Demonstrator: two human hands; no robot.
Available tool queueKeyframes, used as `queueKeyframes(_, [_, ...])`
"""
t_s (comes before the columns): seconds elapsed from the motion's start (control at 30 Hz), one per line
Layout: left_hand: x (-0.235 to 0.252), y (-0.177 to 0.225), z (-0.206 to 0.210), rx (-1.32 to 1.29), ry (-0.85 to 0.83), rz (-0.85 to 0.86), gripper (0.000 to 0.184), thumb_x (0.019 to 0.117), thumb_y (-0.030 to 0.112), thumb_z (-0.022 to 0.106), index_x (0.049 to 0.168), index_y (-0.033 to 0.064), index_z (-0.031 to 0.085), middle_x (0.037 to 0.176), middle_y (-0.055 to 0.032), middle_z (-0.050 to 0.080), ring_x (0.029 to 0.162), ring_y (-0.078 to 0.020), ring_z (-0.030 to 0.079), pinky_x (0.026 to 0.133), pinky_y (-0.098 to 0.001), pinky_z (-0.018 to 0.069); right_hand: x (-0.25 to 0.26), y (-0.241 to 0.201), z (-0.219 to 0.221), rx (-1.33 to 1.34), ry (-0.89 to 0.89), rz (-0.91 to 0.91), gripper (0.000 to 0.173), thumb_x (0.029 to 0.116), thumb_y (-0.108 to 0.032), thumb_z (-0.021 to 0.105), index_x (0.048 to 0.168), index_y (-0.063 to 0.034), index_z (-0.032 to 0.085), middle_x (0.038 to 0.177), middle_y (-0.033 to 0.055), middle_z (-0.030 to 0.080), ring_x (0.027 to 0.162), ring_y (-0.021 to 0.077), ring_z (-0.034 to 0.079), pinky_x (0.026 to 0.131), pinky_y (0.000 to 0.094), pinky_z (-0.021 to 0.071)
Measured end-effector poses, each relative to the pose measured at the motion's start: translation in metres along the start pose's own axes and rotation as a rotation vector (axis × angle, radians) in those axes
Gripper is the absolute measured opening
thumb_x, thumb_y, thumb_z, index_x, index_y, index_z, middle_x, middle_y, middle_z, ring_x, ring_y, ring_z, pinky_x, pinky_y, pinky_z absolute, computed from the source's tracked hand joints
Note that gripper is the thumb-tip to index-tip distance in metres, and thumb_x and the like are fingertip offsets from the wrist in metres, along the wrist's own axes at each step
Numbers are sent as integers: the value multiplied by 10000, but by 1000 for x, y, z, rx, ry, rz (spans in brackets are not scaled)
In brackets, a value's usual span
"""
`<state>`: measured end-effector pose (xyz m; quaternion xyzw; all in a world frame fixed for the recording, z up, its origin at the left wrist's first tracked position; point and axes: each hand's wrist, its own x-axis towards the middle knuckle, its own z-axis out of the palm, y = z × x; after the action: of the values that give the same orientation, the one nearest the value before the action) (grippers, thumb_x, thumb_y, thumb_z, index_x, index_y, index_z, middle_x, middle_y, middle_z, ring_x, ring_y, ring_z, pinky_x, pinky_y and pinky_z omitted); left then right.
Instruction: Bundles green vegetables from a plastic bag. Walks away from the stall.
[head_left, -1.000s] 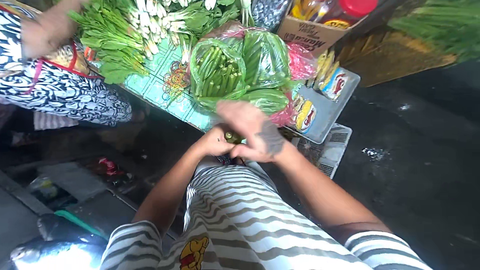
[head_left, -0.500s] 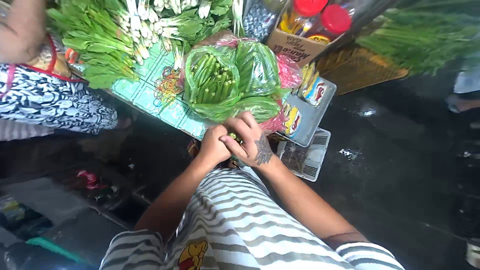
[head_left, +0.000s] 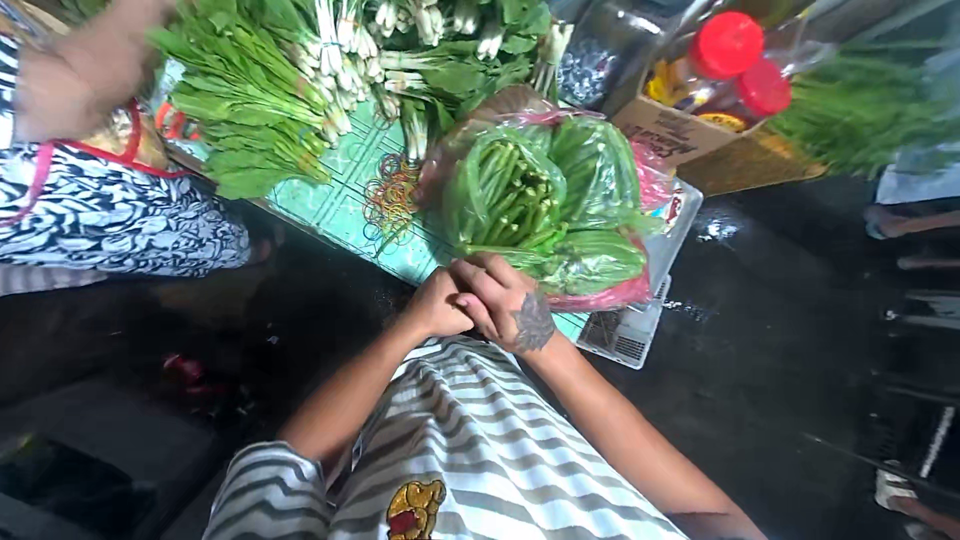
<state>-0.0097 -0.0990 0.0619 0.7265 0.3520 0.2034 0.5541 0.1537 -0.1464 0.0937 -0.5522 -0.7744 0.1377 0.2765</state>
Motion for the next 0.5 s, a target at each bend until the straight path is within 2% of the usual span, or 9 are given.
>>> queueKeyframes(0.07, [-4, -19, -18, -18, -34, 25, 341, 764, 326, 805, 935, 43, 722, 834, -64, 720, 784, -139, 694, 724, -409, 591, 11, -12, 5, -43, -28, 35, 782, 1025, -682, 278, 1460, -104, 572, 1485, 103, 575, 1266, 258, 599, 1011, 468, 505])
queueKeyframes(0.13, [-5, -19, -38, -1, -101, -68, 439, 744, 474, 822, 952, 94, 750, 852, -31, 738, 800, -125, 704, 737, -424, 599, 26, -24, 6, -41, -13, 26, 963, 971, -772, 216, 1537, -29, 452, 1586, 152, 457, 1471, 290, 430, 1193, 510, 384])
queueKeyframes(0.2, [-13, -13, -53, -12, -158, -177, 428, 700, 240, 878, 1041, 30, 726, 965, -108, 733, 930, -200, 696, 859, -472, 566, 33, -37, 22, -7, -121, -16, 1047, 937, -832, 175, 1523, -17, 471, 1611, 165, 420, 1524, 302, 348, 1246, 551, 298])
queueKeyframes(0.27, [-24, -30, -59, -76, -145, -185, 470, 742, 204, 846, 1134, -7, 694, 1055, -127, 721, 1021, -190, 681, 934, -441, 549, 41, -38, 42, 82, -226, -28, 994, 944, -826, 133, 1511, -110, 525, 1626, 77, 422, 1532, 260, 339, 1251, 546, 282])
queueKeyframes(0.33, [-24, -50, -68, -230, 0, -213, 306, 797, 201, 818, 1033, 32, 723, 925, -42, 733, 860, -91, 697, 820, -343, 600, 59, -17, 57, 299, -199, 45, 838, 1020, -698, 136, 1499, -141, 539, 1594, 57, 465, 1474, 227, 416, 1202, 510, 347])
queueKeyframes(0.37, [-25, -55, -76, -264, 58, -318, 233, 811, 185, 803, 981, 46, 725, 842, -33, 719, 748, -96, 682, 730, -350, 599, 68, -6, 65, 382, -118, 136, 723, 1072, -573, 203, 1439, -75, 576, 1497, 106, 552, 1380, 230, 518, 1155, 482, 434])
queueKeyframes(0.4, [-28, -63, -82, -277, 122, -403, 208, 838, 182, 808, 968, 45, 722, 800, -42, 702, 685, -121, 666, 683, -367, 599, 77, 2, 75, 365, -39, 252, 557, 1092, -421, 320, 1367, -28, 603, 1349, 142, 623, 1207, 224, 623, 1032, 444, 535])
queueKeyframes(0.47, [-37, -90, -92, -283, 292, -498, 213, 872, 221, 798, 950, 48, 701, 736, -52, 672, 594, -156, 634, 595, -373, 581, 108, 17, 100, 184, -4, 439, 296, 1009, -230, 600, 1179, -8, 697, 1120, 166, 682, 1031, 273, 677, 899, 450, 583])
queueKeyframes(0.5, [-40, -102, -98, -301, 377, -524, 221, 885, 233, 789, 946, 46, 689, 709, -55, 661, 564, -163, 622, 562, -365, 570, 127, 24, 115, 80, -66, 465, 261, 972, -210, 661, 1140, -18, 716, 1104, 176, 680, 1017, 307, 682, 882, 481, 588])
